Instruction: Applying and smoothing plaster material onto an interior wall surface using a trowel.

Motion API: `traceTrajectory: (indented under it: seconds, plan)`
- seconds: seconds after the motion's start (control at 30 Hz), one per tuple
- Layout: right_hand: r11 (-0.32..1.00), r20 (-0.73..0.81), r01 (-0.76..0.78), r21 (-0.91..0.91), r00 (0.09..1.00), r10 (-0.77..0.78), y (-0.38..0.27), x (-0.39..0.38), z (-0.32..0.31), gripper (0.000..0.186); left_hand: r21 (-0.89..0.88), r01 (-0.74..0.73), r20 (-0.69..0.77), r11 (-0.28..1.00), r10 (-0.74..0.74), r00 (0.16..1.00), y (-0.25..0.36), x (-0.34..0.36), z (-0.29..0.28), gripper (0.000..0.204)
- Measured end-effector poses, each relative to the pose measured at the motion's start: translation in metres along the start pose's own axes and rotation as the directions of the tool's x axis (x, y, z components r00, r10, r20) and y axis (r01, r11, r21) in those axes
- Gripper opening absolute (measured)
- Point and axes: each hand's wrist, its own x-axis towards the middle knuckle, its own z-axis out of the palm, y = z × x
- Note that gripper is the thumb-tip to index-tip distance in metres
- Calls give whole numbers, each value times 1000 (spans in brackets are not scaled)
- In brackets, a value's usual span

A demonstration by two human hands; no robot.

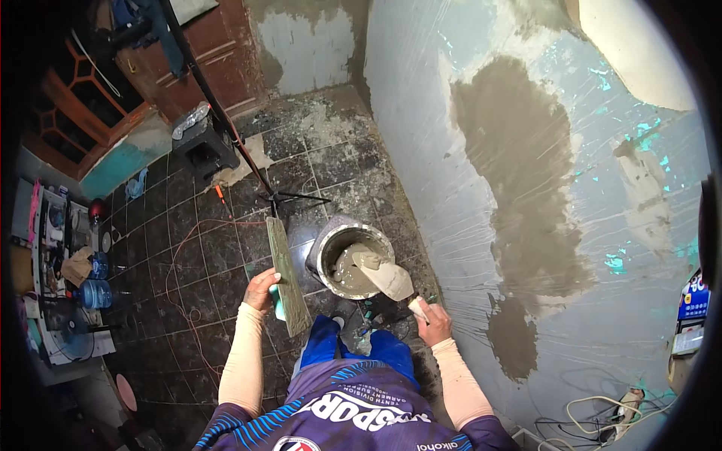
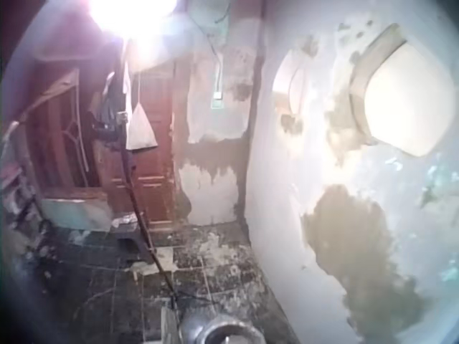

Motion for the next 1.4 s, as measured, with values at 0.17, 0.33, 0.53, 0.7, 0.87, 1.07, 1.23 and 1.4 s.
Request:
traceTrajectory:
  seconds: [0.17,0.33,0.53,0.7,0.87,1.07,1.23,1.4]
  plan:
    - [937,188,-221,271,967,174,26,-42,41,52,-29,-2,-45,1000,1,999,-9,-1,-13,37]
    - [72,763,-853,517,498,412,60,-38,51,38,-19,20,-62,1000,-21,998,-12,3,-3,37]
    - [-32,873,-908,418,392,289,80,-11,24,28,9,37,-14,999,-36,999,-10,7,27,38]
    - [54,870,-921,386,383,310,95,-8,3,23,-3,20,26,1000,-20,999,-19,17,29,39]
    - [84,864,-930,358,364,347,100,-14,-24,22,-67,17,13,998,-17,1000,-20,21,28,39]
    - [244,804,-931,273,360,474,105,-22,-57,29,-120,12,-37,993,-16,999,-18,18,33,37]
    - [157,753,-888,432,451,480,90,-42,-61,33,-331,64,-47,941,-84,995,-32,21,33,32]
    - [24,732,-820,573,524,435,51,-55,-45,33,-522,90,70,848,-63,996,-61,26,48,37]
